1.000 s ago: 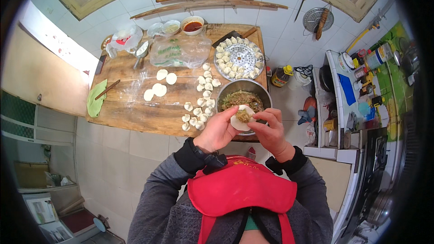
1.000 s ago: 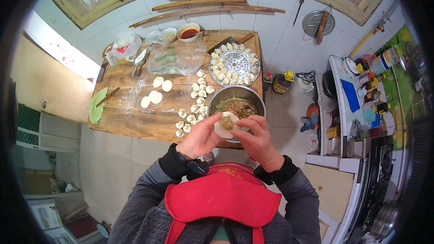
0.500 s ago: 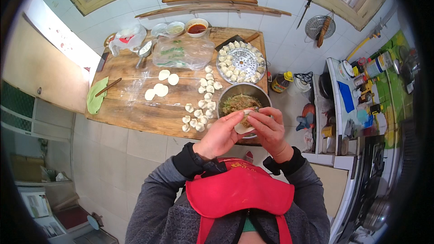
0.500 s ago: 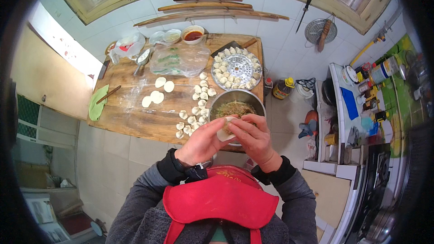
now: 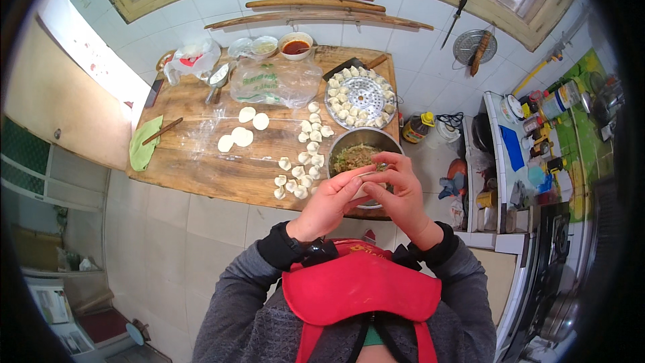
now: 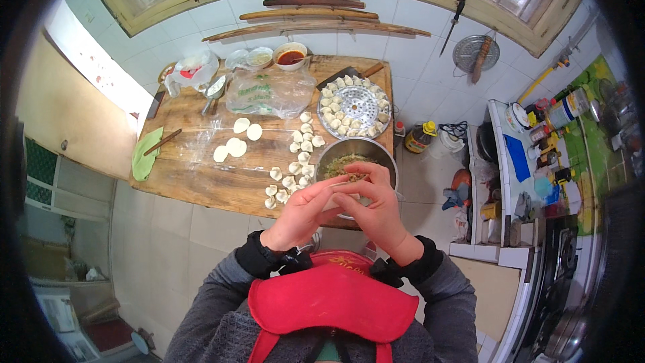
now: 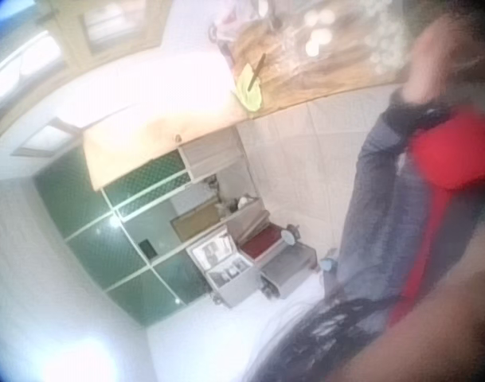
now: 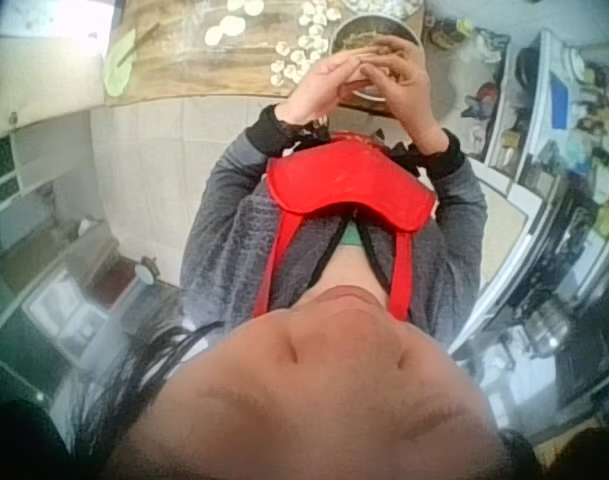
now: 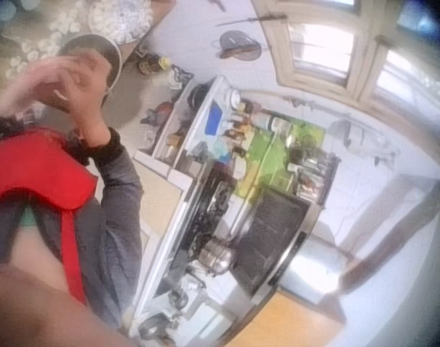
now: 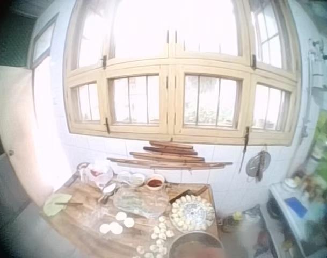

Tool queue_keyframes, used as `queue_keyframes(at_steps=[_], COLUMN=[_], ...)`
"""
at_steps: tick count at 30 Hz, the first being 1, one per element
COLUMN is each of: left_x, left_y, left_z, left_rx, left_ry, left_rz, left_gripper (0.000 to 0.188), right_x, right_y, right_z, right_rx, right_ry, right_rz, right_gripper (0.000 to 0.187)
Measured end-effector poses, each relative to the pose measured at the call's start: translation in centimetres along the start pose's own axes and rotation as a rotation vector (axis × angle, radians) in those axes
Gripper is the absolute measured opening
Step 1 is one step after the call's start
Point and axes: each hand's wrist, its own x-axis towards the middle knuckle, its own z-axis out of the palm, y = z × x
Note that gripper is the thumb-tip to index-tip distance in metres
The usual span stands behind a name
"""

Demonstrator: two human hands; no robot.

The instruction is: The person repeatedly picks up round dough wrappers, scoops filling from a metal bowl with a spoon, and folds each wrapper into a dumpling by hand. Finished dumplings are placed on a wooden table and a perforated tray.

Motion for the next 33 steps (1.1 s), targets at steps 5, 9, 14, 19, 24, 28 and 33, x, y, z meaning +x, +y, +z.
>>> queue_keyframes(at_steps=[5, 9, 14, 19, 24, 28, 33], left_x=[-0.4, -0.6, -1.2, -0.7, -1.5, -1.4, -2.4], left_y=[0.7, 1.6, 1.6, 1.4, 1.0, 0.3, 0.5], left_z=[-0.1, 0.2, 1.6, 1.0, 0.7, 2.2, 2.8], left_rx=[0.144, 0.419, 0.322, 0.416, 0.607, 0.547, 0.645], left_ry=[-0.054, -0.04, 0.095, 0.061, 0.122, 0.142, 0.219], left_rz=[0.056, 0.17, 0.402, 0.753, 0.738, 0.782, 0.706], left_gripper=[0.043, 0.043, 0.034, 0.022, 0.023, 0.027, 0.033], right_x=[0.3, 0.2, 0.7, 0.1, -0.5, -0.6, -0.9], right_y=[-0.5, -1.5, -2.8, -4.3, -4.9, -5.2, -5.8], right_z=[0.1, 0.0, 0.1, 0.6, 0.7, 0.6, 0.7], right_rx=[0.361, 0.402, 0.303, 0.468, 0.46, 0.482, 0.498], right_ry=[-0.082, -0.068, 0.036, 0.125, 0.17, 0.177, 0.171], right_rz=[0.186, 0.18, -0.04, 0.056, 0.138, 0.145, 0.171], right_gripper=[0.012, 0.014, 0.016, 0.015, 0.014, 0.013, 0.013])
